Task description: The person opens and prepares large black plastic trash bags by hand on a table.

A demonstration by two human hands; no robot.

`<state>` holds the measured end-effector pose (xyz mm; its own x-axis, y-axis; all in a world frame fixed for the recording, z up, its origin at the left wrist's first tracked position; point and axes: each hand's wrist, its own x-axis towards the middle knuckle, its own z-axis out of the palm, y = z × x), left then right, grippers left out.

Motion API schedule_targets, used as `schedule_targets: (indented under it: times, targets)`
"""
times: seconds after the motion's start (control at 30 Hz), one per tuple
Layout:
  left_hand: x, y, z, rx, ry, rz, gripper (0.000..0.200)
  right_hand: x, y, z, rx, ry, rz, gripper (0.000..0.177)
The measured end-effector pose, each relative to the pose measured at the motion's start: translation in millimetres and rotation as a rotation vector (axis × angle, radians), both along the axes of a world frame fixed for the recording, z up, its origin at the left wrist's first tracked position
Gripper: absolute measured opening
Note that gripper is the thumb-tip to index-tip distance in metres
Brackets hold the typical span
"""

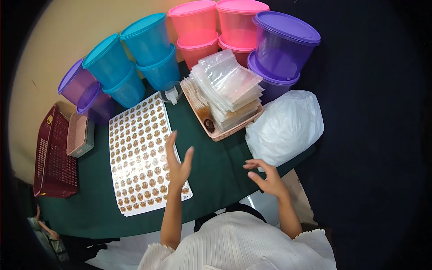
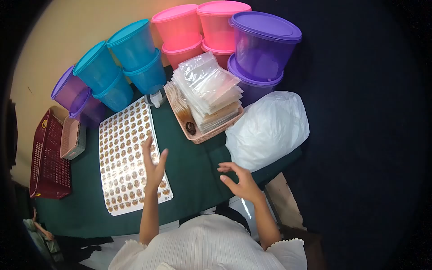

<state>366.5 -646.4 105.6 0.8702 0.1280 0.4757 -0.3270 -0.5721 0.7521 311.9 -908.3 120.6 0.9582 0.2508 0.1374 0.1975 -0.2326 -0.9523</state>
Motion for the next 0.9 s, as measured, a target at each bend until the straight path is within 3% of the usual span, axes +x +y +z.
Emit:
schedule_targets:
  times: [0.13,0.37,0.43,0.5,0.53,0.6,0.87,0.9]
  targets:
    - [74.1,-72.8,32.3,0.094,-0.146,-0.244,0.061,17.7,-29.7,20.6,0.015,-0.145,-0.069,0.027]
    - [178.7,-150.4,38.0,0.505,-0.202,-0.347,0.07,26.9,-59.0,9.7,0.043,-0.115,-0.185,0.026]
    - [191.0,-154.2,35.6,0.493,-0.141,-0.374,0.069,27.3,-62.2,1.9,0.04,-0.096,-0.186,0.025]
    - [197.8,-153.9,31.2,0.732,0.13,-0.36,0.06,28.7,-64.9,-3.2,0.038,-0.077,-0.186,0.025]
    - [200.0,-152.4,27.2,0.739,0.133,-0.361,0.06,28.9,-65.7,-4.8,0.031,-0.074,-0.182,0.025]
    - [199.9,-148.0,20.2,0.815,0.422,-0.461,0.054,30.2,-65.9,-5.0,0.029,-0.069,-0.174,0.024]
    - [203.4,-141.9,17.0,0.811,0.406,-0.469,0.057,50.8,-61.9,17.0,-0.071,-0.192,-0.136,0.025]
    - [211.7,-137.5,17.6,0.67,0.418,-0.52,0.058,55.5,-62.2,20.4,-0.074,-0.201,-0.132,0.025]
